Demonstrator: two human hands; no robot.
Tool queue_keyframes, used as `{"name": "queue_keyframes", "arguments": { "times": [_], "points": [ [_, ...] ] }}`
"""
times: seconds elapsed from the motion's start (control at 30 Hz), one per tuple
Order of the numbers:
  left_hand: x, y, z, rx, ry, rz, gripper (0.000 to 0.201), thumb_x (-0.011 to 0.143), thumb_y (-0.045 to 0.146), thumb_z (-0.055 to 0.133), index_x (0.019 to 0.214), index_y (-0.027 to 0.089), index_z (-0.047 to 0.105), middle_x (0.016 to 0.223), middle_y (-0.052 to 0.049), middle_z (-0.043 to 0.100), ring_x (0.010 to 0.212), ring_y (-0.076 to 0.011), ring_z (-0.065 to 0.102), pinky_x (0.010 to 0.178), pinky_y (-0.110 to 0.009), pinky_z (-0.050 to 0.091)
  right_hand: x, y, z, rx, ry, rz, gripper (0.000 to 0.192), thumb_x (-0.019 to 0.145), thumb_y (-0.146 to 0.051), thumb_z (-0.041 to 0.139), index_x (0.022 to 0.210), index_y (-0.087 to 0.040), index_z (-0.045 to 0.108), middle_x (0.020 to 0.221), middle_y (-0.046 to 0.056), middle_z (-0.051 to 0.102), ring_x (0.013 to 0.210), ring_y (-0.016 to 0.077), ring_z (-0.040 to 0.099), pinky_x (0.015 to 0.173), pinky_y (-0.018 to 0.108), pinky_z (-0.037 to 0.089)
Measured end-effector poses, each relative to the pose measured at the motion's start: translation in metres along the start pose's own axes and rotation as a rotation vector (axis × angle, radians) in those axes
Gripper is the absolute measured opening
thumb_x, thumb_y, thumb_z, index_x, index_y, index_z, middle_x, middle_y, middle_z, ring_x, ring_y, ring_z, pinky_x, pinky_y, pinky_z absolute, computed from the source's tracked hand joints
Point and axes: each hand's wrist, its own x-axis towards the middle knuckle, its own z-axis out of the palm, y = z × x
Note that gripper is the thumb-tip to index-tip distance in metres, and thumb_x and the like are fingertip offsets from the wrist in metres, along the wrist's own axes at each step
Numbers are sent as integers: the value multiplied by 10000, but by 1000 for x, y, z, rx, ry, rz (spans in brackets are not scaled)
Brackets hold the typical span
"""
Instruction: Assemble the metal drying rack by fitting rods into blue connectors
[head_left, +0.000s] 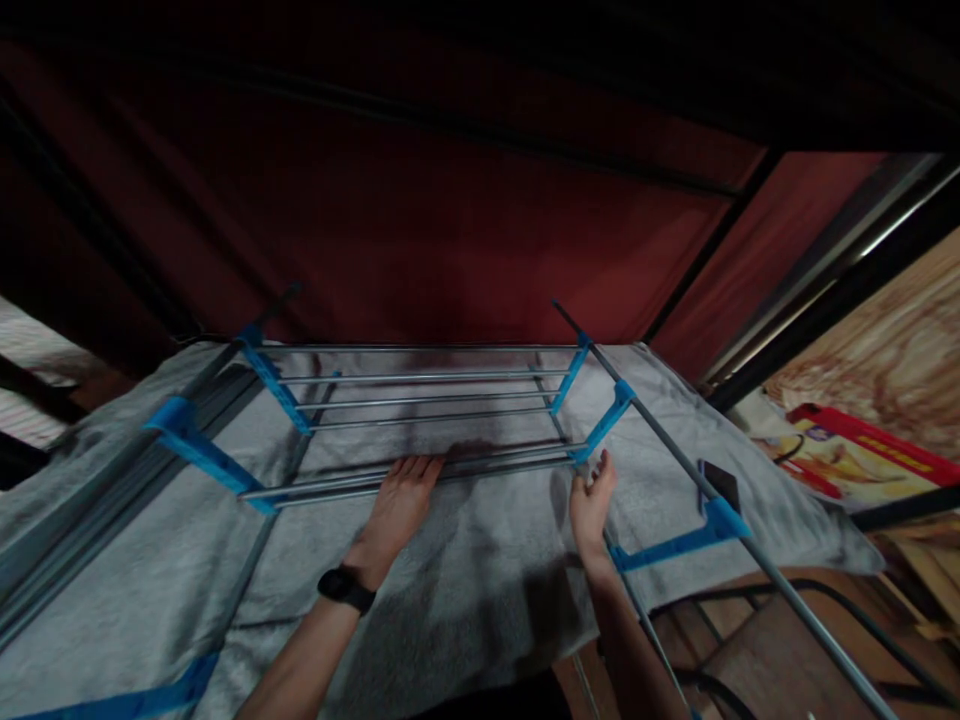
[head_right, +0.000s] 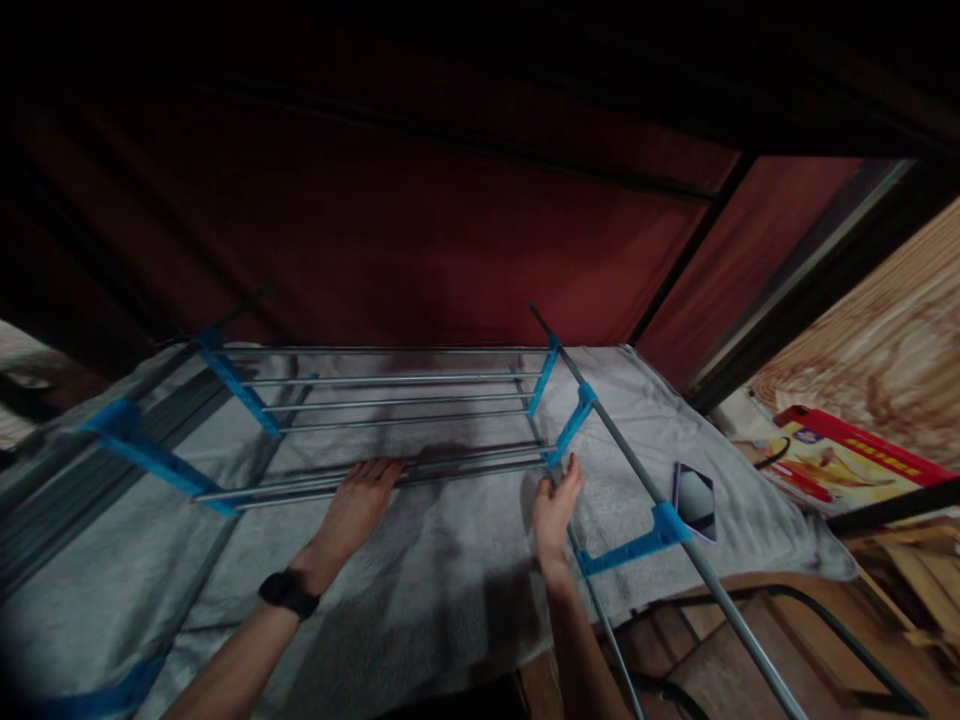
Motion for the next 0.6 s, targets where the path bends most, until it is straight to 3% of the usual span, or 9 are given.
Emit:
{"name": "queue_keyframes", "arguments": {
  "times": [0.1, 0.27, 0.43, 0.6],
  "points": [
    [0, -1, 2, 1, -3, -10, 468, 873, 20, 446, 1248, 185, 672, 1131, -127, 728, 1059, -270, 680, 993, -459, 525, -19, -16, 8, -79, 8, -156, 597, 896, -208, 439, 1492, -216, 410, 1464, 160, 417, 1414, 297, 377, 1178, 579, 323],
    [0, -2, 5, 7, 13, -17, 459, 878, 23, 443, 1240, 183, 675, 1110, -127, 734, 1051, -280, 687, 990, -467, 523, -30, -45, 26, -118, -248, -368, 577, 904, -98, 371, 1444, -263, 493, 1449, 122, 465, 1389, 267, 422, 1142, 550, 397],
    [-1, 0, 1, 25, 8, -25, 427, 893, 40, 451, 1225, 178, 682, 1100, -128, 736, 1053, -283, 689, 982, -465, 525, -28, -74, 43, -179, -452, -550, 628, 865, -36, 385, 1446, -228, 525, 1403, 116, 574, 1363, 269, 467, 1199, 582, 316],
    [1, 3, -4, 23, 14, -15, 401, 910, 43, 443, 1208, 159, 685, 1076, -122, 736, 1022, -276, 685, 955, -436, 523, -28, -96, 63, -283, -596, -676, 569, 926, -68, 435, 1463, -237, 513, 1349, 97, 638, 1273, 265, 537, 1218, 586, 259]
  ]
}}
